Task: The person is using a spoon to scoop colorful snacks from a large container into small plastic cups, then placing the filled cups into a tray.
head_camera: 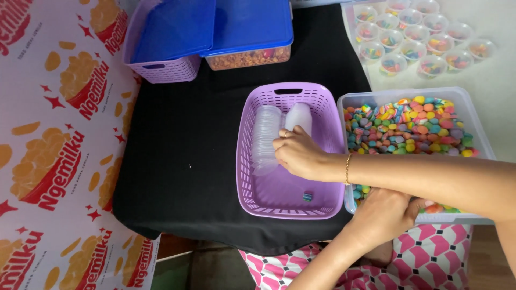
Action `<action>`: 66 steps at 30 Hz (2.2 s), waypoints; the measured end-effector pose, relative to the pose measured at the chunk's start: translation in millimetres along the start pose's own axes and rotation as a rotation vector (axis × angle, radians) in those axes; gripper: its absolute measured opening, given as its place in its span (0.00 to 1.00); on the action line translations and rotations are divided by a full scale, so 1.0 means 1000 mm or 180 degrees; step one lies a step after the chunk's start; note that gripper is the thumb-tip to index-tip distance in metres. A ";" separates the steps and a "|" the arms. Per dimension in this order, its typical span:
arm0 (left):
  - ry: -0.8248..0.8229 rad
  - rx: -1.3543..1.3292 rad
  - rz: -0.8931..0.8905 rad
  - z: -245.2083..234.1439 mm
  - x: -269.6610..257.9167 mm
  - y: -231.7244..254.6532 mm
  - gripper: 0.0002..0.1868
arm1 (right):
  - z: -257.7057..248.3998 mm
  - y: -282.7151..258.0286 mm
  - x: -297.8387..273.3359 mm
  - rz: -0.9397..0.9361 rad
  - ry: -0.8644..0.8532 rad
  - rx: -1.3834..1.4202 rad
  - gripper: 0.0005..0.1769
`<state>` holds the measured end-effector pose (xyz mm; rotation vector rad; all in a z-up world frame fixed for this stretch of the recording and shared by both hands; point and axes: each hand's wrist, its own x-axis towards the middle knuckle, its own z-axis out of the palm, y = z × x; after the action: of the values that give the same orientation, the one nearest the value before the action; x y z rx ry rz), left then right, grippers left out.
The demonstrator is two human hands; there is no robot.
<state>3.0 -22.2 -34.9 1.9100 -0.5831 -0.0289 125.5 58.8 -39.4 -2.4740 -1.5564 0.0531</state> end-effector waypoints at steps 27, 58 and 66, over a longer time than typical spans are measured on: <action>0.0138 0.0537 -0.0025 0.019 -0.004 -0.011 0.06 | -0.044 -0.181 -0.079 -0.2349 0.0818 0.0375 0.17; 0.0281 0.1175 -0.0002 0.001 0.002 0.010 0.13 | -0.050 -0.002 -0.056 -0.0353 0.1227 -0.1169 0.05; 0.1548 -0.0603 -0.0071 -0.024 -0.009 0.038 0.22 | -0.168 -0.009 -0.144 0.0752 0.1846 0.0702 0.06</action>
<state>-12.5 -9.4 6.5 1.6573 -0.2196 0.3456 78.5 -93.7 113.9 -2.2099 -0.9614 -0.3965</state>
